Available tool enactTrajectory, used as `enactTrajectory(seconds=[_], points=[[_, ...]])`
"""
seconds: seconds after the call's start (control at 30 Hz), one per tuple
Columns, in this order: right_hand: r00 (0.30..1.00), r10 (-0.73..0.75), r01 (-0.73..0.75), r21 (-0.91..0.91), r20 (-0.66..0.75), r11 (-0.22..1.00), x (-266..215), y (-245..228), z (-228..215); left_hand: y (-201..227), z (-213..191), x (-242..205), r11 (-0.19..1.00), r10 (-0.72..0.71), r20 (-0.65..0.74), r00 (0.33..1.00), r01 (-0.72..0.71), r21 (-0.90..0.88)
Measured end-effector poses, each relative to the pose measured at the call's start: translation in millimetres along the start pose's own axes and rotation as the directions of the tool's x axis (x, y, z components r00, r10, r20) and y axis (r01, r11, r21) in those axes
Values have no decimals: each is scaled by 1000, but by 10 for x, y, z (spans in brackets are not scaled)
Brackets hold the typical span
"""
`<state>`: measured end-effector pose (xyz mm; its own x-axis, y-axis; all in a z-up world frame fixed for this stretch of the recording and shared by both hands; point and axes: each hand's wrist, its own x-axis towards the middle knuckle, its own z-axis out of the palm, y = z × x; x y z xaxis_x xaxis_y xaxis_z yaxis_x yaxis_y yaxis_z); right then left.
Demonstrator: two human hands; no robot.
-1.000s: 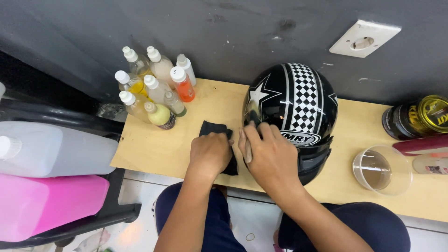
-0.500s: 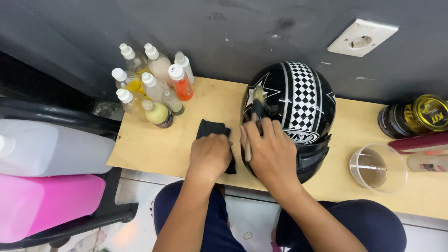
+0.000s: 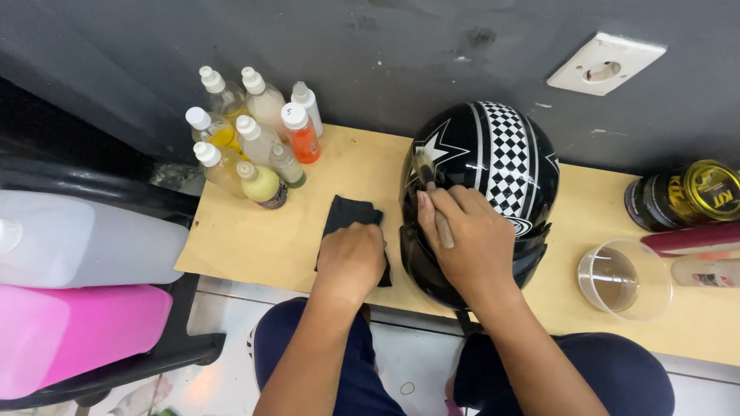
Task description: The person applies a clear liquid coating to a black motorcycle helmet using a brush. They dip the brush into a container of liquid and spread it over the helmet's surface, focusing on the front and side areas. The person occasionally wipes the helmet with a black cloth.
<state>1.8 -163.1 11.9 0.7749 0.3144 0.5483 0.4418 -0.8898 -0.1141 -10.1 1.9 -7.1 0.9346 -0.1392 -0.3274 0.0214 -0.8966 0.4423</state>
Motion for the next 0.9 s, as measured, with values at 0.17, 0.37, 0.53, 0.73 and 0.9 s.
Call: enactTrajectory(seconds=[0.17, 0.37, 0.53, 0.73, 0.9], points=[[972, 129, -166, 186, 199, 968, 57, -103, 46, -35, 12, -28, 999, 21, -6, 1000, -22, -39], [918, 314, -374, 269, 241, 888, 312, -10, -189, -72, 35, -54, 998, 41, -10, 999, -41, -37], [902, 284, -317, 52, 325, 947, 323, -151, 88, -17, 17, -58, 999, 24, -7, 1000, -25, -21], [871, 347, -380, 28, 348, 925, 503, -100, -153, -49, 50, -47, 1000, 11, 24, 1000, -12, 13], [823, 376, -362, -116, 426, 925, 480, -184, -25, -26, 66, -33, 1000, 15, 4, 1000, -15, 10]])
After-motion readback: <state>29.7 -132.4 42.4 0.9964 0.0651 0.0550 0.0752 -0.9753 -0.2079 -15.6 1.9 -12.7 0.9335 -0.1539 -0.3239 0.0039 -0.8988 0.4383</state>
